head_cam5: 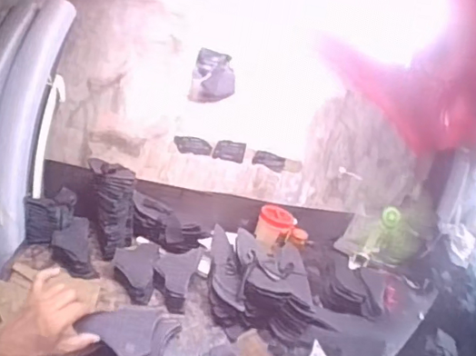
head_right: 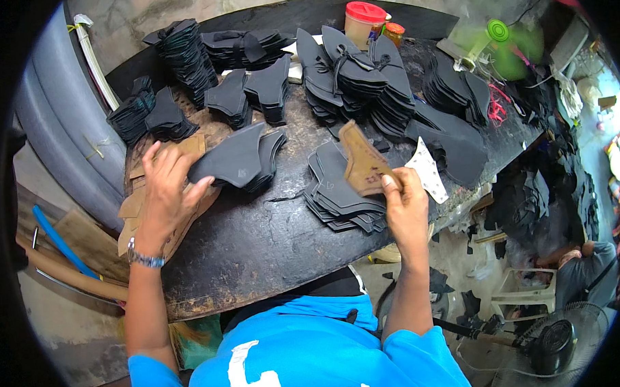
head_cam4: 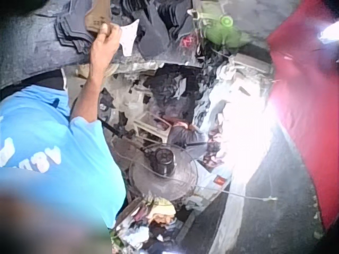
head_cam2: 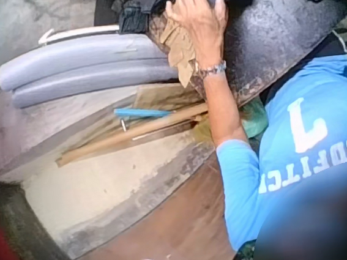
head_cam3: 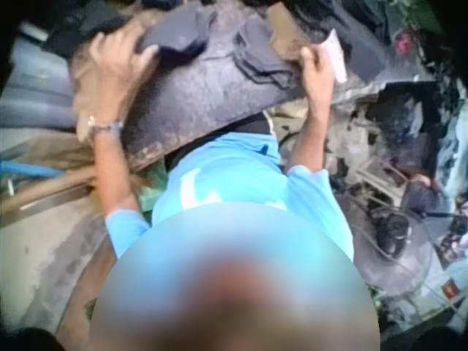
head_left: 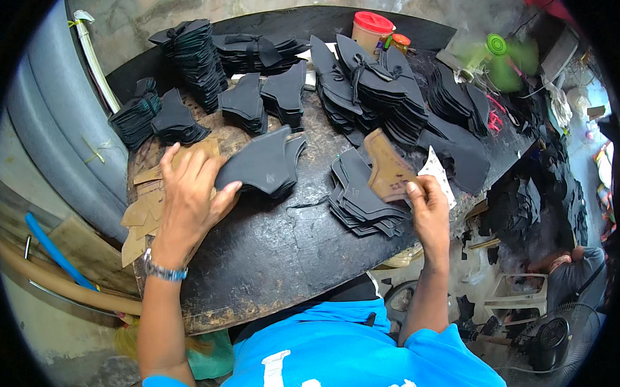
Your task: The person places a cardboard pattern on a stack of black fabric pieces and uses a pencil to trace the outline. They repeat this process for multiple fabric pieces, stacking the marked pieces aside.
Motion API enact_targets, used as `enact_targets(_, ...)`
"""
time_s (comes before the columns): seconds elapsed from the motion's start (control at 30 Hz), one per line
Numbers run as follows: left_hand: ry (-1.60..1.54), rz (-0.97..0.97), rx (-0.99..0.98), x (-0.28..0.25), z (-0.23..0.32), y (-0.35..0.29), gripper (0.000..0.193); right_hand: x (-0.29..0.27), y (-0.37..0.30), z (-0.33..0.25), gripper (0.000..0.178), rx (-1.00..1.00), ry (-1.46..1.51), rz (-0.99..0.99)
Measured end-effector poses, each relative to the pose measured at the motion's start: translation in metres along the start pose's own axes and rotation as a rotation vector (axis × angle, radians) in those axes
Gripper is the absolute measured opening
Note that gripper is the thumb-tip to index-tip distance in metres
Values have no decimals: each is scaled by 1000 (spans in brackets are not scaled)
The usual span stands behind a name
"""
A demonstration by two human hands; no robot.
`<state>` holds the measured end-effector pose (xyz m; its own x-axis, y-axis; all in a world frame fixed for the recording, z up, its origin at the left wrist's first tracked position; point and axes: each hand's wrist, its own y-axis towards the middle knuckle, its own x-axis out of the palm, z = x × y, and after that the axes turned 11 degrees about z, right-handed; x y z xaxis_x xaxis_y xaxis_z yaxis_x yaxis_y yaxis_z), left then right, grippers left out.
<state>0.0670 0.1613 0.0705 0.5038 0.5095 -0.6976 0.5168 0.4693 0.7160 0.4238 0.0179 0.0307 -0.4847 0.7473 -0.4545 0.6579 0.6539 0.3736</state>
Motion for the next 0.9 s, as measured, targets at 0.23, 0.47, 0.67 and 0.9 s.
enact_targets(0.23, -495, -211, -75, -54, 31, -57, 41, -27, 3, -26, 20, 92, 1027, 71)
enact_targets(0.47, -490, -219, -347, -56, 53, -125, 53, 0, -30, -43, 31, 202, 785, -195)
enact_targets(0.67, -397, 3, -589, -71, 85, -154, 24, 34, -65, -54, 27, 339, 667, -613)
enact_targets(0.9, -269, 61, -662, -64, 98, -169, 23, 66, -96, -55, 21, 313, 387, -940)
